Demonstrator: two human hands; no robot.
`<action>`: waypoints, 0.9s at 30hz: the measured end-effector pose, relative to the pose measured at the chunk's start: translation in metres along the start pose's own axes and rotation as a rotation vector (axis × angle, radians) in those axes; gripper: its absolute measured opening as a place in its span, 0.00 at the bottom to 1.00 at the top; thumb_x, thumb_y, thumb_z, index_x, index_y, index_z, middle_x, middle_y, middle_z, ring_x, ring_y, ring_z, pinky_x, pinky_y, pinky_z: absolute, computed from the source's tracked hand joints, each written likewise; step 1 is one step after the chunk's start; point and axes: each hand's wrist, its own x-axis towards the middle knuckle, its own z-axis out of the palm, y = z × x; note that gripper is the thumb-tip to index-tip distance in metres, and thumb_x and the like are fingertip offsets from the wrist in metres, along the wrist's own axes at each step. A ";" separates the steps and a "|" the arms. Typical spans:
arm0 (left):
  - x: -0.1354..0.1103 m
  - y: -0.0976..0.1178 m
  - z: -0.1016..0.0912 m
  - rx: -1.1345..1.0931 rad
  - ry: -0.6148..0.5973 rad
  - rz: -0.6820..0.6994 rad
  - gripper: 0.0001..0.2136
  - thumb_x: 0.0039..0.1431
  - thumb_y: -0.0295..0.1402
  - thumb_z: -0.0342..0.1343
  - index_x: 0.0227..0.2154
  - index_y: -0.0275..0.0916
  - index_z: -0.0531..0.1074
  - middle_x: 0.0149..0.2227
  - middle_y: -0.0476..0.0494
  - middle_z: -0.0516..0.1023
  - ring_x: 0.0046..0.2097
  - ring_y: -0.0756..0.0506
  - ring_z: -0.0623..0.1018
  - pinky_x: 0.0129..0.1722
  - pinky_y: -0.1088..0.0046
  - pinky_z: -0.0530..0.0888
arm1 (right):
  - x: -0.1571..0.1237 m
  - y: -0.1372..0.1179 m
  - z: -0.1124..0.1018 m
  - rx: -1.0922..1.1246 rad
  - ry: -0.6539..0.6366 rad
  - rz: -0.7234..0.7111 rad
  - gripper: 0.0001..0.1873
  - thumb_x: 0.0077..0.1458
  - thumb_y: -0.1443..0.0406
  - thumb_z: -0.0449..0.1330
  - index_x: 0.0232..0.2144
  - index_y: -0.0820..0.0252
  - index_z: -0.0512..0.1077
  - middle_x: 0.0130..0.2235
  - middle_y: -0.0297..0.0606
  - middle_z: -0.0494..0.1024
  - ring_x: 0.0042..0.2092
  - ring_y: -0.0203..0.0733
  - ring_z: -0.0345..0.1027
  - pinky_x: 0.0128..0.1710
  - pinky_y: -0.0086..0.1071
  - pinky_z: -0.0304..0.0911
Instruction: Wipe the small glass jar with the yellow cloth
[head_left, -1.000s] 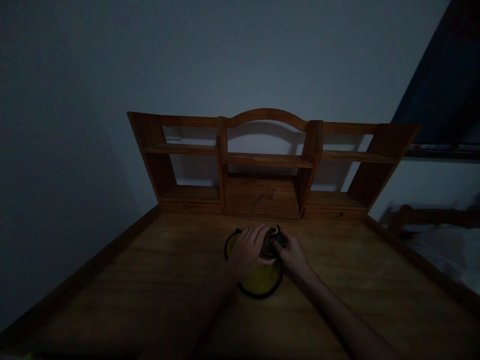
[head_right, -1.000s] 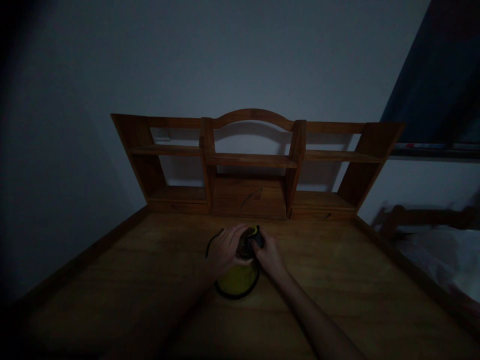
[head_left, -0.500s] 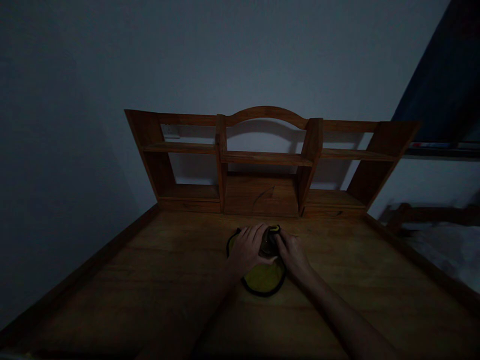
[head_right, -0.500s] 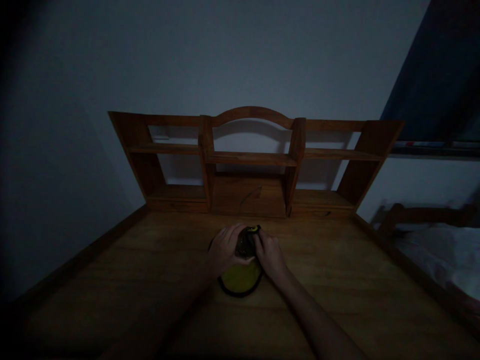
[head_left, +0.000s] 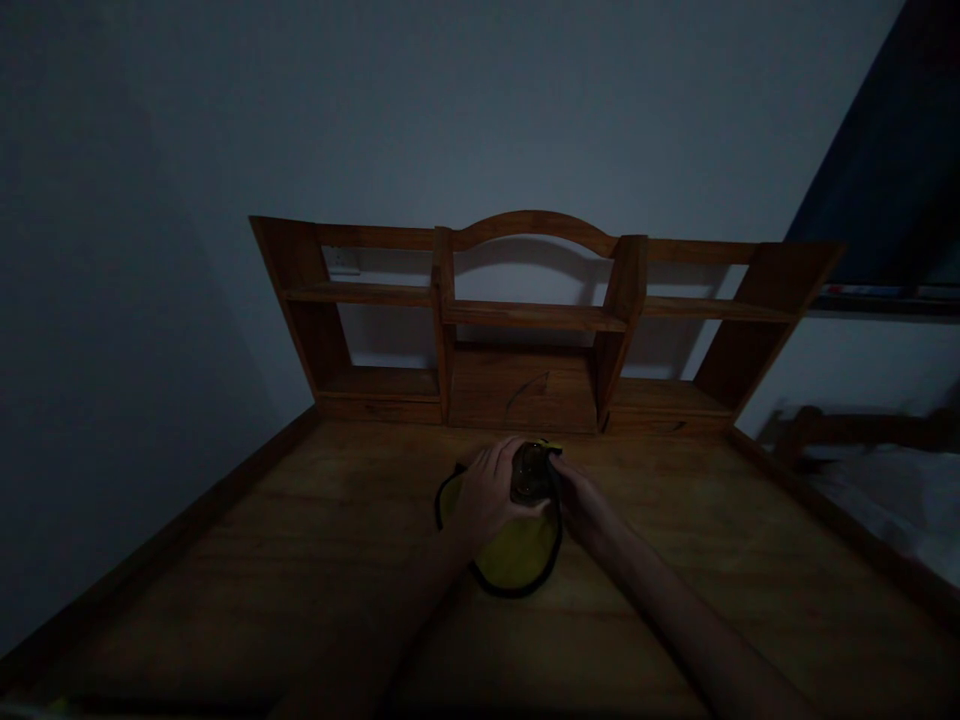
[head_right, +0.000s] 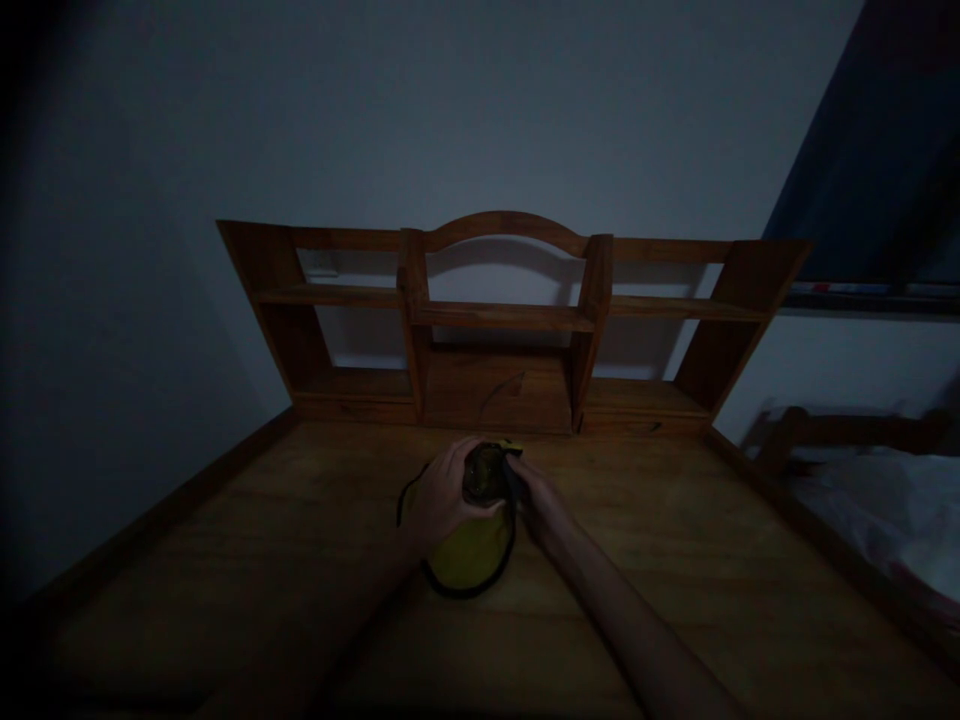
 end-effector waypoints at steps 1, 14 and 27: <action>0.000 0.000 0.000 -0.003 0.003 0.000 0.39 0.44 0.45 0.65 0.57 0.39 0.56 0.55 0.35 0.67 0.56 0.36 0.69 0.55 0.54 0.67 | 0.000 -0.001 -0.001 0.013 -0.011 0.023 0.20 0.53 0.53 0.59 0.43 0.59 0.74 0.43 0.41 0.79 0.44 0.47 0.74 0.43 0.39 0.68; -0.001 0.010 -0.006 -0.055 0.217 -0.033 0.39 0.43 0.44 0.67 0.56 0.40 0.56 0.54 0.36 0.68 0.56 0.37 0.69 0.55 0.54 0.68 | -0.009 -0.013 -0.001 0.004 -0.145 -0.019 0.19 0.53 0.57 0.57 0.45 0.60 0.73 0.44 0.44 0.79 0.46 0.50 0.73 0.47 0.42 0.66; 0.001 0.007 -0.001 -0.092 0.281 -0.089 0.40 0.43 0.41 0.67 0.57 0.41 0.54 0.55 0.37 0.65 0.57 0.37 0.68 0.56 0.55 0.68 | -0.016 -0.022 0.007 0.067 -0.196 -0.030 0.20 0.49 0.60 0.62 0.45 0.57 0.74 0.47 0.42 0.78 0.48 0.50 0.72 0.50 0.44 0.64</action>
